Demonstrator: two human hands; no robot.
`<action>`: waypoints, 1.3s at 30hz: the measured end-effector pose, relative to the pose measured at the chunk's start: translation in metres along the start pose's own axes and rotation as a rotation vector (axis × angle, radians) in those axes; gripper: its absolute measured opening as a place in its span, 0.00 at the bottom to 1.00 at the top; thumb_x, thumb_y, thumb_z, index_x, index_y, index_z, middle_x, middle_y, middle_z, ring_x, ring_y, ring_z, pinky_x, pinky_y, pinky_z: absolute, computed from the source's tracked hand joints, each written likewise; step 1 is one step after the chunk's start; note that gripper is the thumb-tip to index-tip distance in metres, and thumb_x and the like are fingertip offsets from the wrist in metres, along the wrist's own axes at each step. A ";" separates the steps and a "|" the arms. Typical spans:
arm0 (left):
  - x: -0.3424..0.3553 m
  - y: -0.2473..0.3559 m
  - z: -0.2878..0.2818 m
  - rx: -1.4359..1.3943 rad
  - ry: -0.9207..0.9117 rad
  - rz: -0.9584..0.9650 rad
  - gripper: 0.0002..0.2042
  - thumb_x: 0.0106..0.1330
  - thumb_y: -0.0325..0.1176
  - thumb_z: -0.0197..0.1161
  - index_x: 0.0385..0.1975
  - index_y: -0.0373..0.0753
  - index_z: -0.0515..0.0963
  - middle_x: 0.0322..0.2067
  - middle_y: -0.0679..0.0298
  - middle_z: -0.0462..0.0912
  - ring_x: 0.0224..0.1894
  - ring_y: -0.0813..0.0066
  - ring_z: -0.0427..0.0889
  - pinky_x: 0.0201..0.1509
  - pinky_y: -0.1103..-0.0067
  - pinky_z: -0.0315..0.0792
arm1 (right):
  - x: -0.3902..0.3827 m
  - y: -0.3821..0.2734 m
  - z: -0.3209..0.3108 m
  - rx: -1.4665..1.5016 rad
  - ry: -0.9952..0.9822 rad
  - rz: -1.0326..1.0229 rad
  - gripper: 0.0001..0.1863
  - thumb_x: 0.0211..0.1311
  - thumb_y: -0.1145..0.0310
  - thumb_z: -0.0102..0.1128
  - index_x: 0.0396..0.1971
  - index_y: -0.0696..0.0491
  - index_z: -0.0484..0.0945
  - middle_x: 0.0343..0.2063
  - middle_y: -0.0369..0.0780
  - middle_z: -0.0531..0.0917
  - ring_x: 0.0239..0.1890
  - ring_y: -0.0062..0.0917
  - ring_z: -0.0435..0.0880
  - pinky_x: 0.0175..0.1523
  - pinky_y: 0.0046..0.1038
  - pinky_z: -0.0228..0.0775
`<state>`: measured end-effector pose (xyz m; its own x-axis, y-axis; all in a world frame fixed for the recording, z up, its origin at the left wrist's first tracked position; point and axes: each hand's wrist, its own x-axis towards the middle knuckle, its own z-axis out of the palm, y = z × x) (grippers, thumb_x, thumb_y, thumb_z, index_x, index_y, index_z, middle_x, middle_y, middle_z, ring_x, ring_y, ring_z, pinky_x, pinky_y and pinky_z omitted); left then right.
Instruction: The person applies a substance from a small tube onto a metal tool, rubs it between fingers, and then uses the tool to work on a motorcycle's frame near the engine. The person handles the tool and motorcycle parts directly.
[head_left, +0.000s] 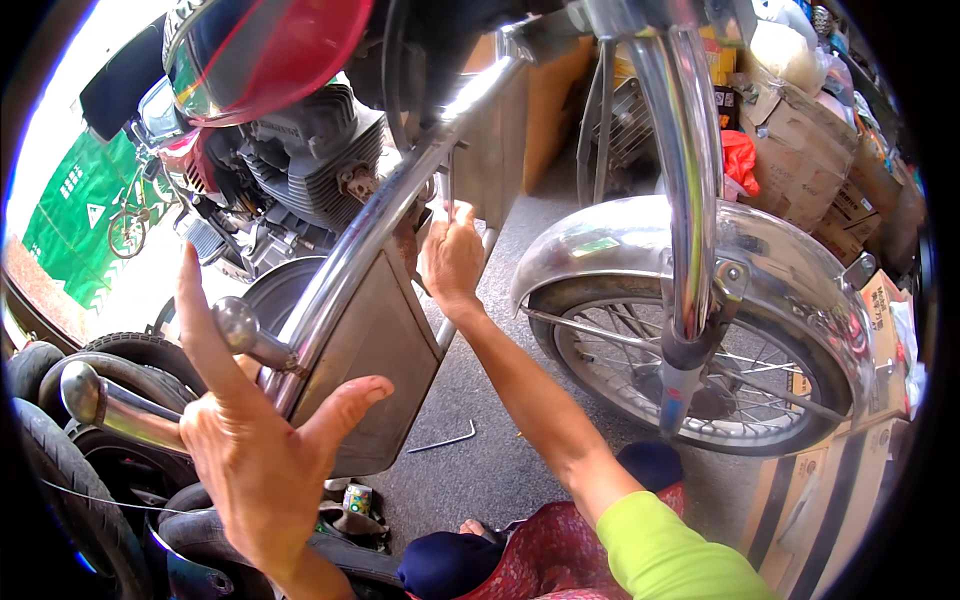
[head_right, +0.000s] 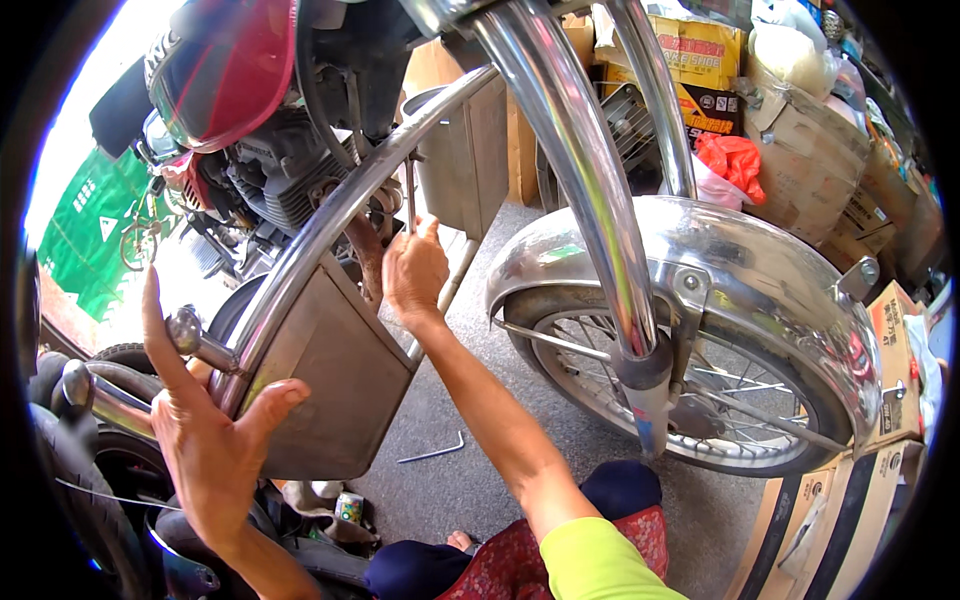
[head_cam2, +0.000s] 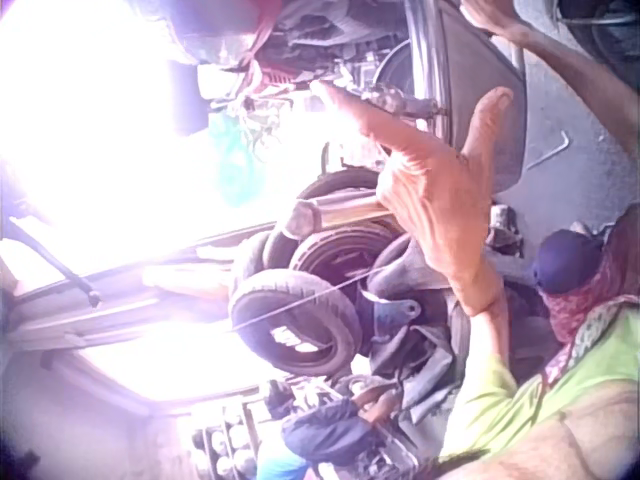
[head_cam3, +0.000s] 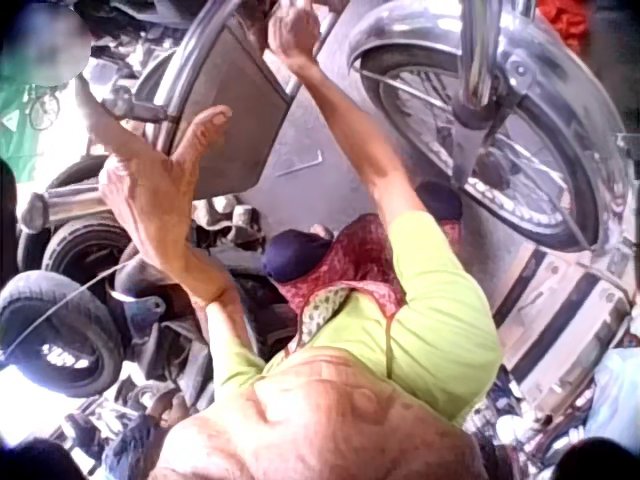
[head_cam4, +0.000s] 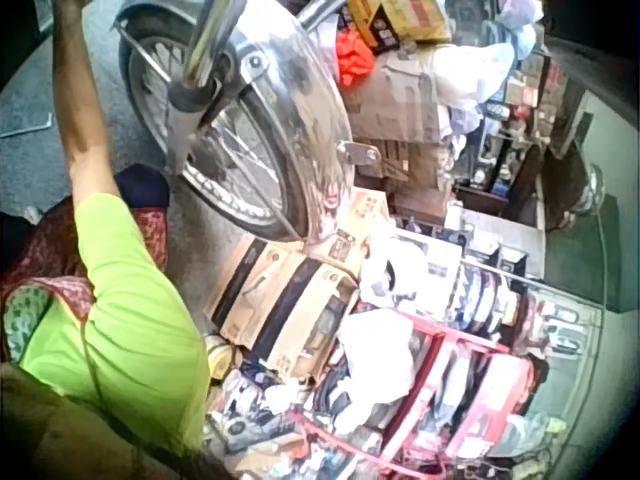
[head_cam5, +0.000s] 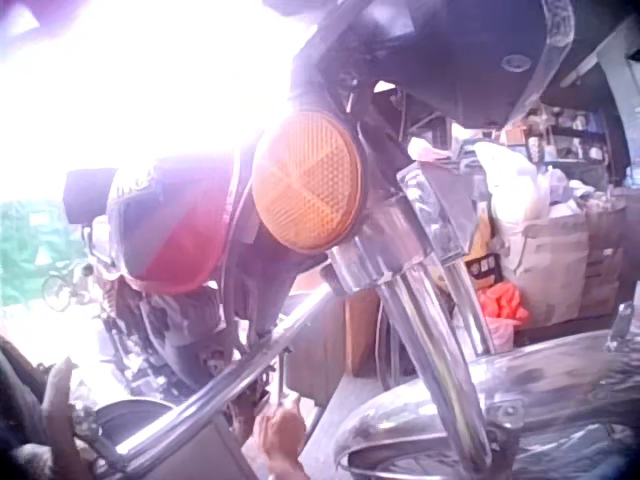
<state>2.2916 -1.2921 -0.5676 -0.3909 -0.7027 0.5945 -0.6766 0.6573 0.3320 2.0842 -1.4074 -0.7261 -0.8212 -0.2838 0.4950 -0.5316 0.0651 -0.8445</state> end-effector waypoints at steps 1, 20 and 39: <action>-0.001 0.001 0.002 0.014 0.012 0.007 0.60 0.42 0.64 0.70 0.71 0.43 0.42 0.31 0.59 0.86 0.34 0.68 0.86 0.41 0.75 0.74 | 0.000 0.002 0.000 -0.039 -0.024 0.051 0.11 0.64 0.70 0.46 0.42 0.58 0.71 0.25 0.51 0.81 0.31 0.45 0.82 0.40 0.41 0.71; -0.004 -0.008 0.000 0.241 0.183 0.274 0.54 0.51 0.60 0.67 0.71 0.37 0.46 0.25 0.52 0.79 0.25 0.68 0.81 0.31 0.77 0.72 | 0.064 0.068 0.029 -0.168 0.082 -0.223 0.11 0.59 0.70 0.47 0.40 0.49 0.76 0.18 0.50 0.79 0.23 0.48 0.80 0.30 0.44 0.71; -0.007 -0.006 0.012 0.079 0.153 0.012 0.57 0.46 0.52 0.74 0.71 0.41 0.42 0.43 0.49 0.82 0.34 0.59 0.86 0.33 0.72 0.80 | 0.051 0.051 0.026 0.114 0.114 -0.120 0.06 0.65 0.71 0.49 0.39 0.51 0.73 0.19 0.51 0.79 0.25 0.50 0.80 0.28 0.47 0.67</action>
<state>2.2908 -1.2950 -0.5827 -0.3038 -0.6408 0.7050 -0.7219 0.6377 0.2686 2.0209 -1.4432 -0.7489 -0.7748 -0.1723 0.6083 -0.6057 -0.0735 -0.7923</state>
